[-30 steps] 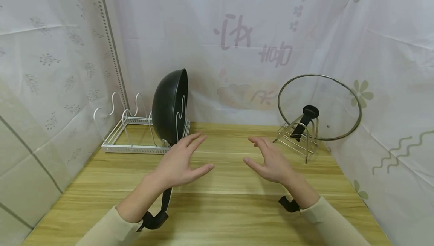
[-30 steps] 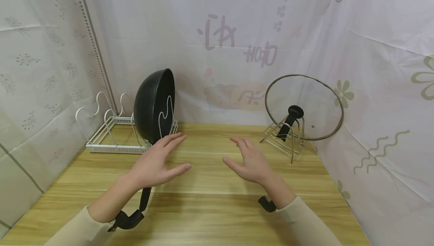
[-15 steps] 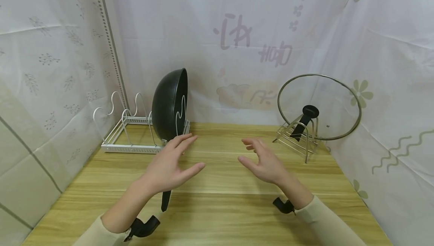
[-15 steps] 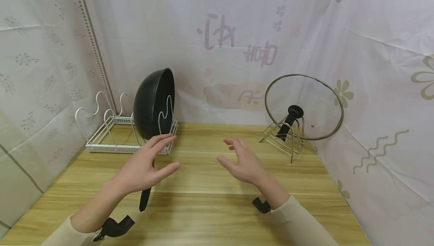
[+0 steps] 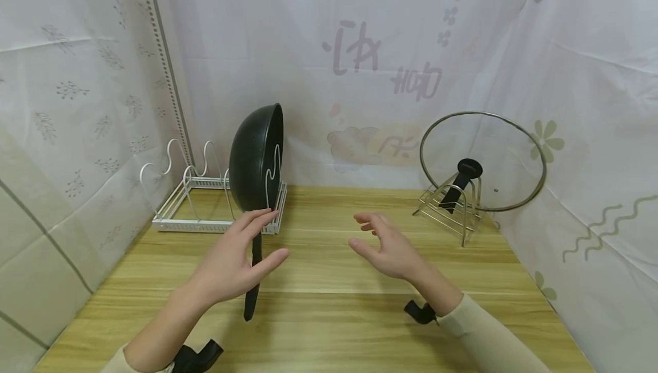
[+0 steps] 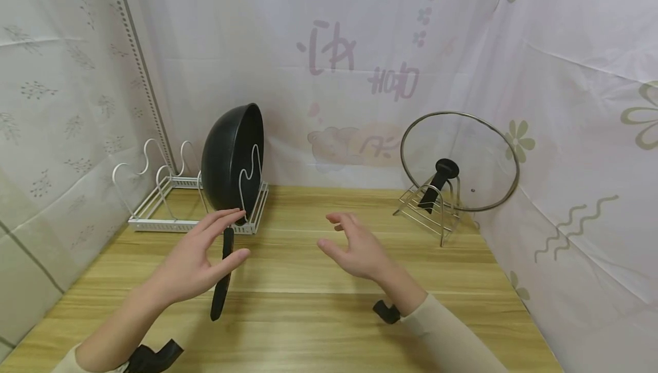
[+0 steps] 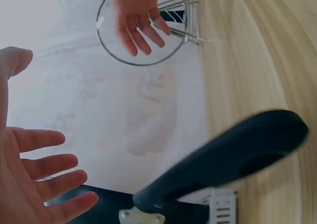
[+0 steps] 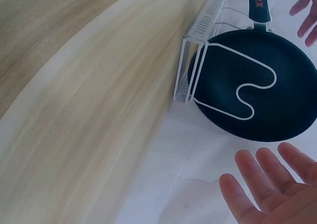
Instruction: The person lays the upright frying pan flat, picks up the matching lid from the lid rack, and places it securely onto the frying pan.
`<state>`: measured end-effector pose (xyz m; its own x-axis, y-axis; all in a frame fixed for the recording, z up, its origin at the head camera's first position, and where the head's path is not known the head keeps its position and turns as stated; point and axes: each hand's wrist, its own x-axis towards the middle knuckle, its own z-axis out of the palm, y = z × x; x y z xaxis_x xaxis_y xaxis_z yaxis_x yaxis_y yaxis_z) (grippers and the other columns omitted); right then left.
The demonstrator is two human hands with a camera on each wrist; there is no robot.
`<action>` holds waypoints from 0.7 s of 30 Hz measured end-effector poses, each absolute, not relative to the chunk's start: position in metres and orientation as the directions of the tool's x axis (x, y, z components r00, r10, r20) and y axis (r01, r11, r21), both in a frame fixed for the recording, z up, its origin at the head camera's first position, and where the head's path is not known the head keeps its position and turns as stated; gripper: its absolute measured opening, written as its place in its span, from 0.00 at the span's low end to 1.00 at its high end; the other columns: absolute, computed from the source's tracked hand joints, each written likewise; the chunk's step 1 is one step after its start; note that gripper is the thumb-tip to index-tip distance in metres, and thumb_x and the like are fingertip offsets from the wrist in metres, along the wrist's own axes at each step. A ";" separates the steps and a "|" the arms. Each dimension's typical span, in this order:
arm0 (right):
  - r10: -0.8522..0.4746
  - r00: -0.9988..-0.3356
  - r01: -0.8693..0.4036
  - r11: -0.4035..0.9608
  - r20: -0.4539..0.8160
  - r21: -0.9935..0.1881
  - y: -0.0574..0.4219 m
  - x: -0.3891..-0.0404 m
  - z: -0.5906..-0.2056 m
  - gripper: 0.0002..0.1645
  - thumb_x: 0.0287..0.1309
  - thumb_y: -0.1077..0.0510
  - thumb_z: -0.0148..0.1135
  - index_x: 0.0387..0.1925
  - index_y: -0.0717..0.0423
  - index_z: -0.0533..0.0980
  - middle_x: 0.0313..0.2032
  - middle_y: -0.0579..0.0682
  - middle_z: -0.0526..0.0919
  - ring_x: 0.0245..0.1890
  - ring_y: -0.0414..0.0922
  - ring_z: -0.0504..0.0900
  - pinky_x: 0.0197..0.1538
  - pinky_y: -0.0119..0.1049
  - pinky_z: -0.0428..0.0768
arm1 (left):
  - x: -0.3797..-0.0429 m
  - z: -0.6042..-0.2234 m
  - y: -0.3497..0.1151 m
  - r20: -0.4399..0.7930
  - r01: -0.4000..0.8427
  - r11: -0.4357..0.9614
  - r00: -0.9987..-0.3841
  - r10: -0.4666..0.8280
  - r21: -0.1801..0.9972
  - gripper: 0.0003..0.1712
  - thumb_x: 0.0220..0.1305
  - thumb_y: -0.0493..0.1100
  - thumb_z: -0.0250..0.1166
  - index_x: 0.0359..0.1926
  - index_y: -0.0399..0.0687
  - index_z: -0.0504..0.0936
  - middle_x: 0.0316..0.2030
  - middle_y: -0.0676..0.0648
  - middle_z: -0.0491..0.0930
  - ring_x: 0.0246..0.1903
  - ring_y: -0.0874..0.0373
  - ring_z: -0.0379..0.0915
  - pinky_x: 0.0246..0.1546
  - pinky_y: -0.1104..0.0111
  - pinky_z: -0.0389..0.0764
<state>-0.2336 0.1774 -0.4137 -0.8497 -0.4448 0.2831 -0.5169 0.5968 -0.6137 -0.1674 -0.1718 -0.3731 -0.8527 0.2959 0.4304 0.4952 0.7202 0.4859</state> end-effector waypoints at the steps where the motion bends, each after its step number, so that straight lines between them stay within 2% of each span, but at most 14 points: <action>1: -0.447 -0.851 -0.514 0.599 0.276 -0.614 0.176 -0.233 -0.413 0.37 0.77 0.39 0.64 0.77 0.51 0.71 0.73 0.54 0.77 0.68 0.55 0.80 0.70 0.61 0.80 | -0.166 -0.374 -0.174 0.433 0.494 0.722 -0.853 0.292 0.486 0.42 0.71 0.60 0.73 0.80 0.51 0.73 0.75 0.43 0.73 0.73 0.39 0.74 0.68 0.37 0.78; 11: -0.470 -0.855 -0.489 0.586 0.220 -0.646 0.160 -0.235 -0.415 0.37 0.76 0.37 0.64 0.77 0.49 0.71 0.74 0.52 0.75 0.69 0.52 0.79 0.72 0.60 0.78 | -0.158 -0.377 -0.191 0.423 0.455 0.753 -0.868 0.258 0.476 0.41 0.72 0.59 0.73 0.79 0.49 0.74 0.75 0.40 0.73 0.73 0.35 0.73 0.67 0.33 0.77; 21: -0.505 -0.835 -0.509 0.555 0.220 -0.657 0.136 -0.236 -0.413 0.38 0.77 0.36 0.63 0.78 0.49 0.71 0.73 0.53 0.76 0.69 0.52 0.80 0.72 0.59 0.78 | -0.151 -0.382 -0.208 0.404 0.413 0.747 -0.890 0.211 0.521 0.39 0.75 0.58 0.71 0.79 0.50 0.73 0.75 0.43 0.74 0.73 0.35 0.72 0.68 0.31 0.74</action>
<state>-0.2356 0.1365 -0.4134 -0.8345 -0.5052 0.2199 -0.5094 0.5555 -0.6572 -0.1509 -0.2076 -0.3820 -0.8901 0.2106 0.4041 0.4131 0.7471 0.5207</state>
